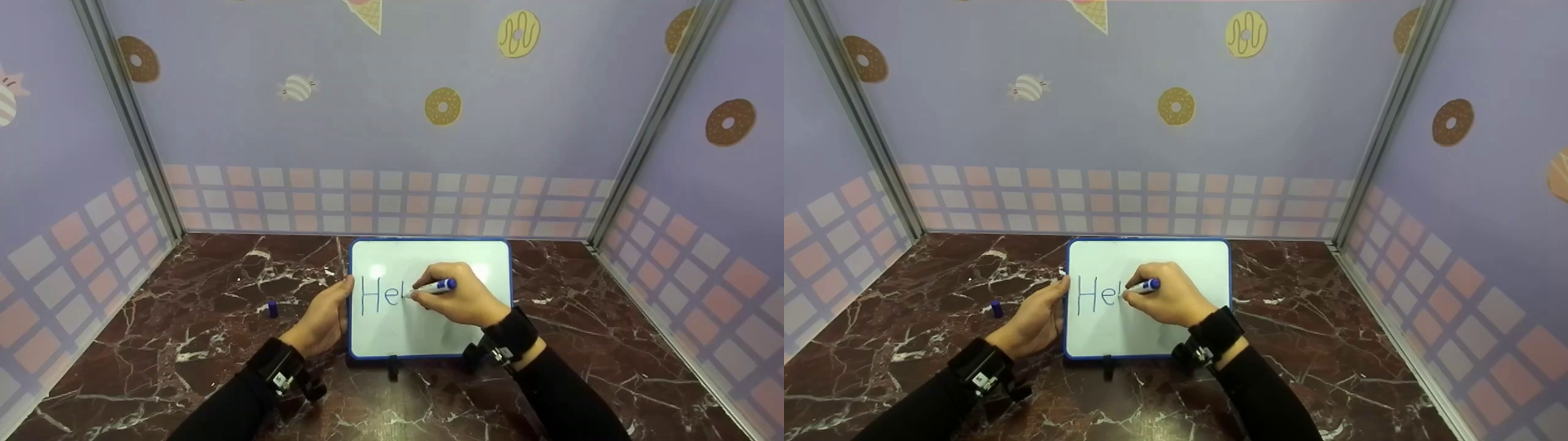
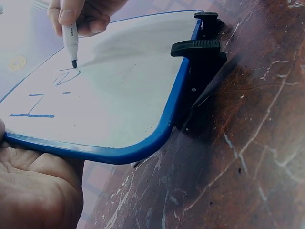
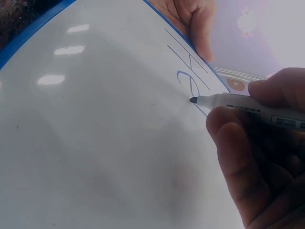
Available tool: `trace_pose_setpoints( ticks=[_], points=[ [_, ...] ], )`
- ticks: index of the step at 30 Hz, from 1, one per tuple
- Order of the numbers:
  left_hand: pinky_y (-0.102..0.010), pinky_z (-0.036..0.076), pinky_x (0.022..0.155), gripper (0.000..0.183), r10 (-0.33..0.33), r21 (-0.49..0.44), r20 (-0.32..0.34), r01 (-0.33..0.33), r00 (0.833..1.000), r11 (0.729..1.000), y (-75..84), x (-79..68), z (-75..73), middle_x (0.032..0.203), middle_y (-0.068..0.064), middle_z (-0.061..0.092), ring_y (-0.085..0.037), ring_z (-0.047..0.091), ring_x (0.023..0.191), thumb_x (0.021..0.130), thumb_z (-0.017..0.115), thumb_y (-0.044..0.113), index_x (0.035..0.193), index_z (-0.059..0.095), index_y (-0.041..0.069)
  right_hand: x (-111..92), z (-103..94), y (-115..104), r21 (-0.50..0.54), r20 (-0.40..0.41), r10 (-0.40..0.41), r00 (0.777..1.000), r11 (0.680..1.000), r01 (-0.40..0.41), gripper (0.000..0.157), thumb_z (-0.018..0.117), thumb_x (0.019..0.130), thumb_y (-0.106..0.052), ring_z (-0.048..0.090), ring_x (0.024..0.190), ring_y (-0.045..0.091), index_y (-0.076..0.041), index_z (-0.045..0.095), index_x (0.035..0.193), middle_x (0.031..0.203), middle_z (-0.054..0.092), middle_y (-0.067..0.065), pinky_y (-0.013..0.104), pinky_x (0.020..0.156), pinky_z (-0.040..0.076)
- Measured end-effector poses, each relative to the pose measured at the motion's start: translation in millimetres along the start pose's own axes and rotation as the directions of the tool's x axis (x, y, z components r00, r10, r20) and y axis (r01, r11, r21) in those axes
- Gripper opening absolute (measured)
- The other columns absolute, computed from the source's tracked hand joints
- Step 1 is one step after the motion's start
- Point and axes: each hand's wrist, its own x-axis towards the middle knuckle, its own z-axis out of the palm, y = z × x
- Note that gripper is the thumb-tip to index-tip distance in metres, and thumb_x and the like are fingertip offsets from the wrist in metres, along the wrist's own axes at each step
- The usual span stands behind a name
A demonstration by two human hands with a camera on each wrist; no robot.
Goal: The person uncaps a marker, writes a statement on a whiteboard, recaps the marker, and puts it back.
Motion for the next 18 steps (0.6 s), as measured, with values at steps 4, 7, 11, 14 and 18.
trace_pose_setpoints(
  ticks=[4, 7, 11, 14, 18],
  points=[
    [-0.046, 0.067, 0.097, 0.063, 0.006, -0.007, -0.002, -0.006, 1.0, 1.0, 0.2, 0.0, 0.6, 0.134, -0.018, 0.075, -0.027, 0.077, 0.114, 0.123, 0.039, 0.04, 0.163, 0.039, -0.008, 0.1, -0.3, -0.5, 0.005, 0.016, 0.007, 1.0, 1.0, -0.007, 0.005, 0.084, 0.099, -0.005, 0.074, 0.07, 0.011, -0.001, 0.08, 0.099, 0.091, 0.082, 0.003, 0.024, 0.061, 0.061],
    [-0.047, 0.066, 0.097, 0.063, 0.008, -0.011, -0.004, -0.008, 1.0, 1.0, 0.1, -0.1, 0.8, 0.136, -0.018, 0.075, -0.028, 0.077, 0.115, 0.123, 0.039, 0.04, 0.164, 0.038, -0.008, -0.2, -0.6, -0.5, -0.001, 0.028, 0.005, 1.0, 1.0, -0.005, 0.006, 0.084, 0.099, -0.005, 0.074, 0.069, 0.012, -0.002, 0.08, 0.098, 0.09, 0.082, 0.003, 0.025, 0.06, 0.061],
    [-0.047, 0.066, 0.098, 0.062, 0.007, -0.013, -0.005, -0.008, 1.0, 1.0, 0.2, -0.1, 1.1, 0.136, -0.017, 0.075, -0.027, 0.076, 0.117, 0.123, 0.038, 0.04, 0.164, 0.039, -0.007, -1.0, -1.3, -1.5, 0.002, 0.047, 0.008, 0.999, 1.0, -0.008, 0.005, 0.083, 0.099, -0.005, 0.075, 0.07, 0.013, -0.002, 0.08, 0.099, 0.092, 0.082, 0.004, 0.027, 0.06, 0.063],
    [-0.046, 0.066, 0.098, 0.061, 0.007, -0.017, -0.003, -0.007, 1.0, 1.0, 0.1, 0.2, 1.2, 0.136, -0.017, 0.075, -0.027, 0.076, 0.116, 0.123, 0.038, 0.039, 0.163, 0.039, -0.007, -1.4, -2.2, -2.6, 0.001, 0.059, 0.023, 0.998, 1.0, -0.023, 0.004, 0.083, 0.1, -0.006, 0.075, 0.07, 0.013, -0.004, 0.08, 0.099, 0.093, 0.081, 0.004, 0.027, 0.06, 0.063],
    [-0.046, 0.066, 0.098, 0.061, 0.011, -0.02, 0.003, -0.011, 1.0, 1.0, -0.4, 0.5, 0.6, 0.135, -0.016, 0.075, -0.027, 0.077, 0.115, 0.123, 0.038, 0.039, 0.163, 0.039, -0.008, -1.2, -3.1, -2.3, -0.005, 0.068, 0.043, 0.997, 0.999, -0.043, 0.005, 0.084, 0.1, -0.008, 0.073, 0.069, 0.012, -0.005, 0.081, 0.098, 0.089, 0.08, 0.002, 0.026, 0.06, 0.061]
  ],
)
